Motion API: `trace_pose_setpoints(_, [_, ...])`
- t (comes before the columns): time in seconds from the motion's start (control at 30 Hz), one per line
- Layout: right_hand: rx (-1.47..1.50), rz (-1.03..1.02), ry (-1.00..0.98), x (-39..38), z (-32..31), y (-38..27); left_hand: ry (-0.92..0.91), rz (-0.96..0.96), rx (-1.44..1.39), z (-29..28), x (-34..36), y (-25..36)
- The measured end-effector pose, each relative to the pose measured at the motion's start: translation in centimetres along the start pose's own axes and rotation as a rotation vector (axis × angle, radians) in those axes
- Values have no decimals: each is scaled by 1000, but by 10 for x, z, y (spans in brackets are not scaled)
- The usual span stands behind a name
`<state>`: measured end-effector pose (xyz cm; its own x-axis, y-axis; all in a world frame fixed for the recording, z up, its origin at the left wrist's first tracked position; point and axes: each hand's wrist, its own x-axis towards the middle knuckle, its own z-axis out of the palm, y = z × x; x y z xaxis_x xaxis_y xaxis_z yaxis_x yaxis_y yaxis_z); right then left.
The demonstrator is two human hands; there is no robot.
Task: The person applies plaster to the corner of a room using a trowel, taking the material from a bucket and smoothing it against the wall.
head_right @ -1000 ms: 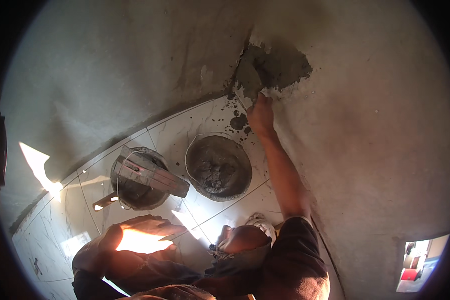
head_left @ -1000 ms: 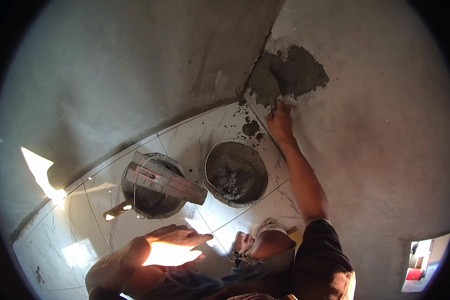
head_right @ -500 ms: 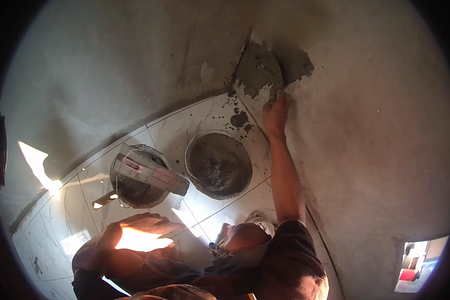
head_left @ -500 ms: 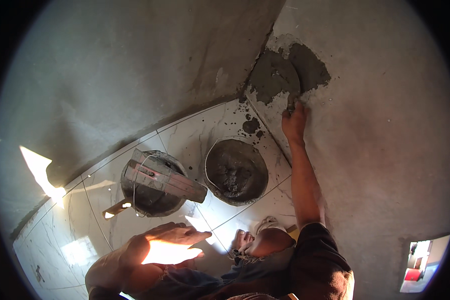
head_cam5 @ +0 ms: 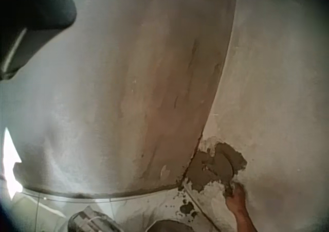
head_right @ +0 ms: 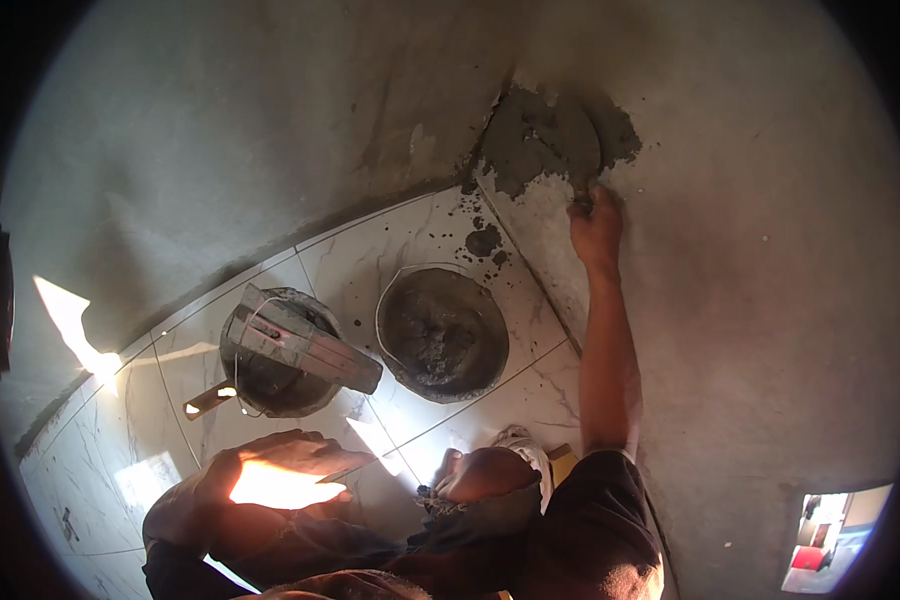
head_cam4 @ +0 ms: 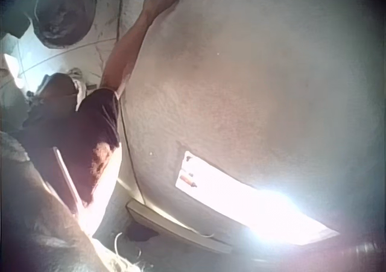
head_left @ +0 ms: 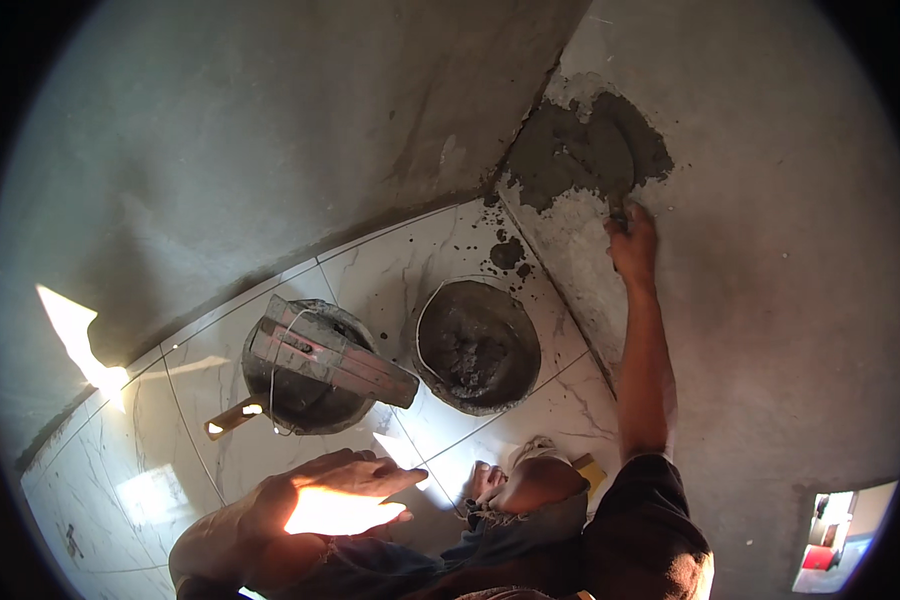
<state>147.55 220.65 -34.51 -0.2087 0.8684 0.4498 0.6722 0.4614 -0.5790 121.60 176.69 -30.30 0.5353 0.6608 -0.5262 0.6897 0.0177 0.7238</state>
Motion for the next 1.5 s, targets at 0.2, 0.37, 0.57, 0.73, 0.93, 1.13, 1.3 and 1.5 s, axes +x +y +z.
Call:
trace_pose_setpoints(0.2, [-100,-30,-68,13,-5,-5,37,15,6,1,-10,-3])
trace_pose_setpoints(0.37, [-257,-222,124,-8,-26,-16,55,46,16,2,-7,-7])
trace_pose_setpoints(0.57, [-272,-281,98,-30,-23,-30,70,70,21,4,-6,-9])
trace_pose_setpoints(0.73, [-299,-190,50,-17,-2,-21,88,88,19,8,-5,-10])
trace_pose_setpoints(0.93, [-306,-191,56,-11,-10,-4,130,112,37,9,-8,-11])
trace_pose_setpoints(1.13, [-22,-54,58,-36,-55,-10,279,227,122,16,5,-22])
trace_pose_setpoints(1.3, [-11,164,-511,-101,-84,-56,12,33,130,-20,7,5])
trace_pose_setpoints(1.5, [-414,-317,-899,-161,-60,-33,58,69,138,-12,16,2])
